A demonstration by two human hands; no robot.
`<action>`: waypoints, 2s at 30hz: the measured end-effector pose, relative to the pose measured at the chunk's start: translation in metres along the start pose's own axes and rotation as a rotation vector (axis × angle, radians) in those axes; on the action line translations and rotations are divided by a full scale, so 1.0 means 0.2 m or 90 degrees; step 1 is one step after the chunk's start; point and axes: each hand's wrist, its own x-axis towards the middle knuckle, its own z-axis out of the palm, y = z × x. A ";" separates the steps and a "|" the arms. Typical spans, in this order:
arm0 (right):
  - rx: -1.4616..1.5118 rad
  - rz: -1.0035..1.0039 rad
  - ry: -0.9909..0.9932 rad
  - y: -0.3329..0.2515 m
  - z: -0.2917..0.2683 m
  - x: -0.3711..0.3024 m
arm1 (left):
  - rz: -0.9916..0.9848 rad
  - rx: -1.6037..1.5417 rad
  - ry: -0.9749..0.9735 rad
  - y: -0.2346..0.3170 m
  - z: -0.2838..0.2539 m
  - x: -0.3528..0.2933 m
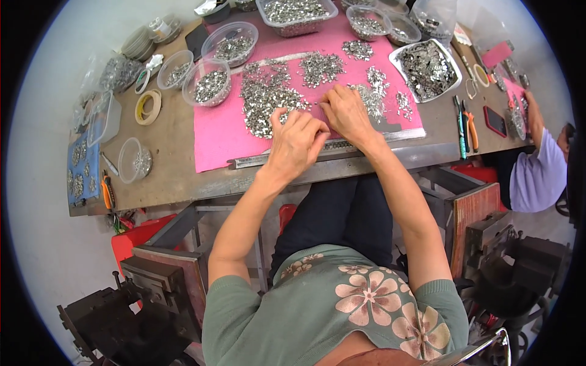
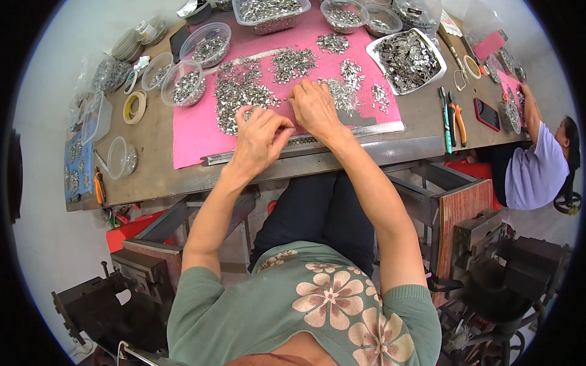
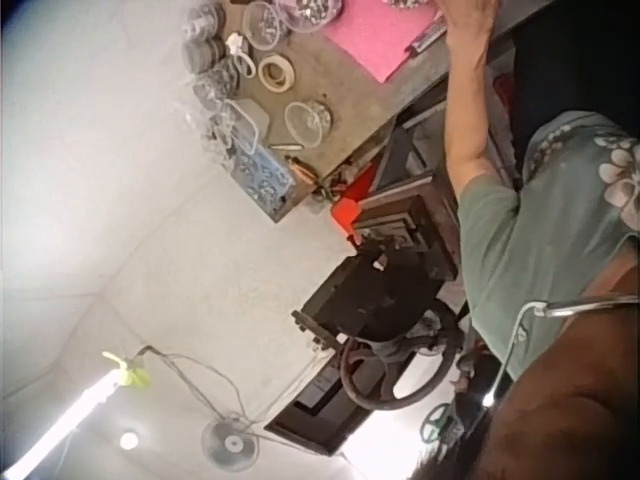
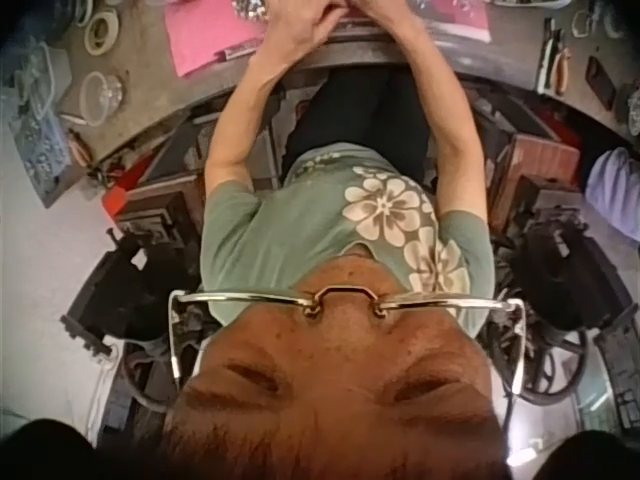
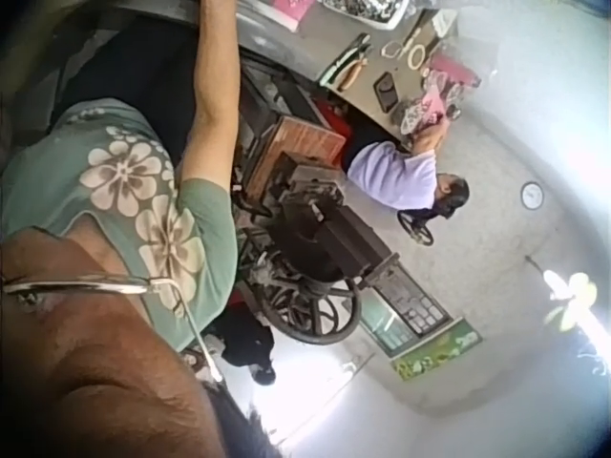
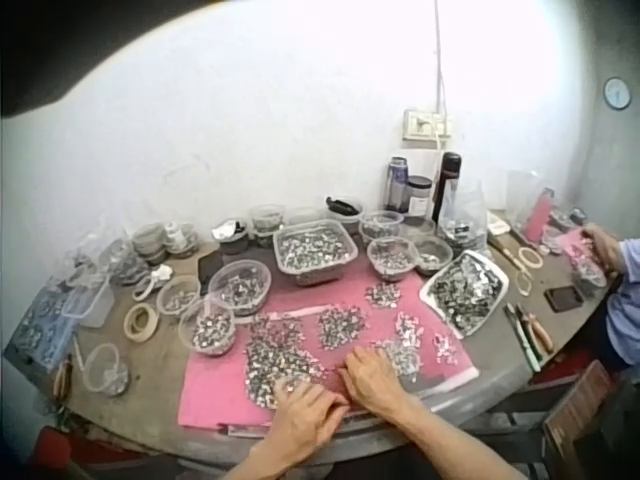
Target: The person arranges small metal pieces into a metal holder by hand, places the holder into a manual press machine, operates the press, and returns to loading more pieces into the holder.
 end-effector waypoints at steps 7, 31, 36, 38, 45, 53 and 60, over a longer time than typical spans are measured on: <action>0.140 0.016 0.003 -0.07 -0.18 -0.15 | -0.038 -0.021 0.044 0.12 0.07 -0.09; 0.049 -0.004 0.013 -0.07 -0.22 -0.21 | -0.126 0.156 -0.066 -0.15 0.05 0.02; -0.086 -0.024 -0.052 -0.02 -0.13 -0.14 | -0.131 0.125 -0.226 0.00 0.08 0.02; -0.088 -0.025 -0.097 -0.03 -0.15 -0.16 | -0.106 0.118 -0.215 0.07 0.05 -0.01; 0.139 -0.053 -0.070 -0.04 -0.33 -0.21 | -0.137 -0.081 -0.026 -0.02 -0.08 -0.12; 0.130 0.056 -0.004 0.00 -0.20 -0.14 | -0.152 -0.010 0.007 -0.04 0.02 0.01; 0.010 -0.015 0.045 -0.01 -0.06 -0.09 | -0.110 0.072 -0.006 -0.08 0.05 0.01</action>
